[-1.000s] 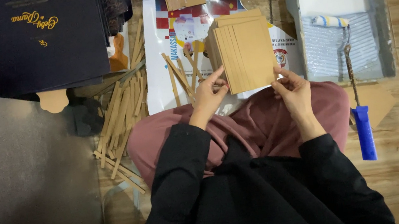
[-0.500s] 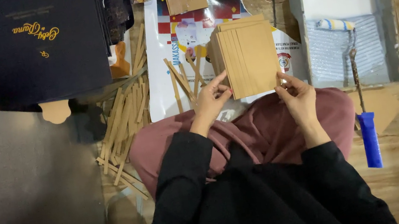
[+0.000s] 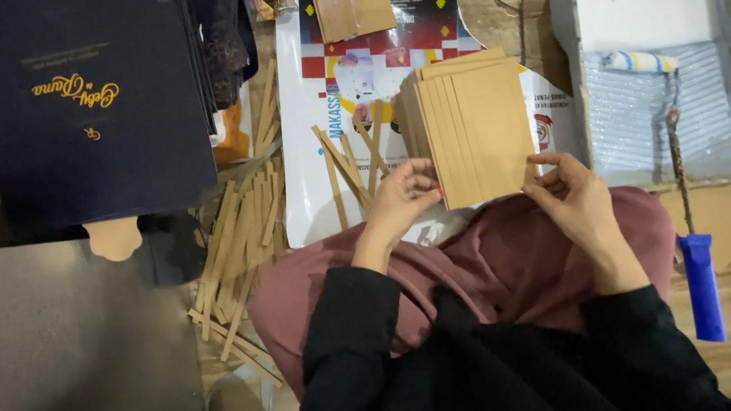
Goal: Organizing thin wooden strips and applying glue to a stack of cardboard pieces using a paint roller.
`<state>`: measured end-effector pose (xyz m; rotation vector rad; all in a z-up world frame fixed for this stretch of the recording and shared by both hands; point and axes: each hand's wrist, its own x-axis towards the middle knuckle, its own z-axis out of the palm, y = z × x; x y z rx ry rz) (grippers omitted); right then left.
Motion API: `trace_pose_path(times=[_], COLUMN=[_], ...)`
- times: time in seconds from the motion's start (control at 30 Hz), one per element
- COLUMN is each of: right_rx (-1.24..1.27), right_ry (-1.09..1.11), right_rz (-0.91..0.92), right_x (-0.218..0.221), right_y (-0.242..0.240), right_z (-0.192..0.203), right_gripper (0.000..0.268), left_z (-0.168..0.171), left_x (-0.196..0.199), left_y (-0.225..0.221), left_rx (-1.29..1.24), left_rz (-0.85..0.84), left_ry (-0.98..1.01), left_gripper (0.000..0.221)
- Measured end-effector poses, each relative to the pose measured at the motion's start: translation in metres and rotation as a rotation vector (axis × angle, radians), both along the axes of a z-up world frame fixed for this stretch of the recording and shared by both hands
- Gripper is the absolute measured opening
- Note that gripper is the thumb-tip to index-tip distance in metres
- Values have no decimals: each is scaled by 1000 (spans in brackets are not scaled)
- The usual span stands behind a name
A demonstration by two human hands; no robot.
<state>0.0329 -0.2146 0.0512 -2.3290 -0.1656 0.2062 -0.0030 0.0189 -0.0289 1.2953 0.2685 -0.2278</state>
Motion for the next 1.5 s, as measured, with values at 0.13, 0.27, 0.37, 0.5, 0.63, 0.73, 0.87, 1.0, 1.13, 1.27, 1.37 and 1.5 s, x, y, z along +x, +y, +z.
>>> trace_pose_path(times=[0.13, 0.27, 0.37, 0.5, 0.63, 0.73, 0.87, 1.0, 1.13, 1.27, 1.37, 1.5], right_rx=[-126, -172, -221, -330, -418, -470, -524, -471, -525, -573, -603, -620], right_ry=[16, 48, 108, 202, 295, 376, 540, 663, 627, 649, 673, 682], right_rz=[45, 85, 120, 175, 221, 237, 199, 157, 248, 285, 285, 324], right_x=[6, 12, 17, 30, 44, 52, 59, 64, 70, 75, 77, 78], right_y=[5, 8, 9, 7, 4, 8, 30, 31, 22, 23, 27, 21], right_z=[12, 18, 25, 26, 22, 25, 50, 48, 34, 31, 34, 24], right_gripper=[37, 37, 39, 45, 46, 45, 38, 33, 37, 42, 45, 41], left_z=[1, 1, 16, 21, 28, 34, 51, 55, 66, 61, 62, 54], left_x=[0, 2, 2, 4, 6, 7, 14, 17, 20, 21, 22, 21], left_y=[0, 1, 6, 10, 12, 15, 17, 18, 21, 21, 21, 20], left_rx=[-19, -51, -35, -2, 24, 27, 78, 110, 153, 114, 102, 70], left_rz=[-11, -51, -102, -172, -186, -209, -264, -306, -333, -334, -339, -327], left_ry=[18, 49, 77, 103, 122, 133, 205, 268, 296, 283, 287, 279], left_gripper=[51, 40, 33, 26, 24, 25, 17, 12, 12, 10, 10, 11])
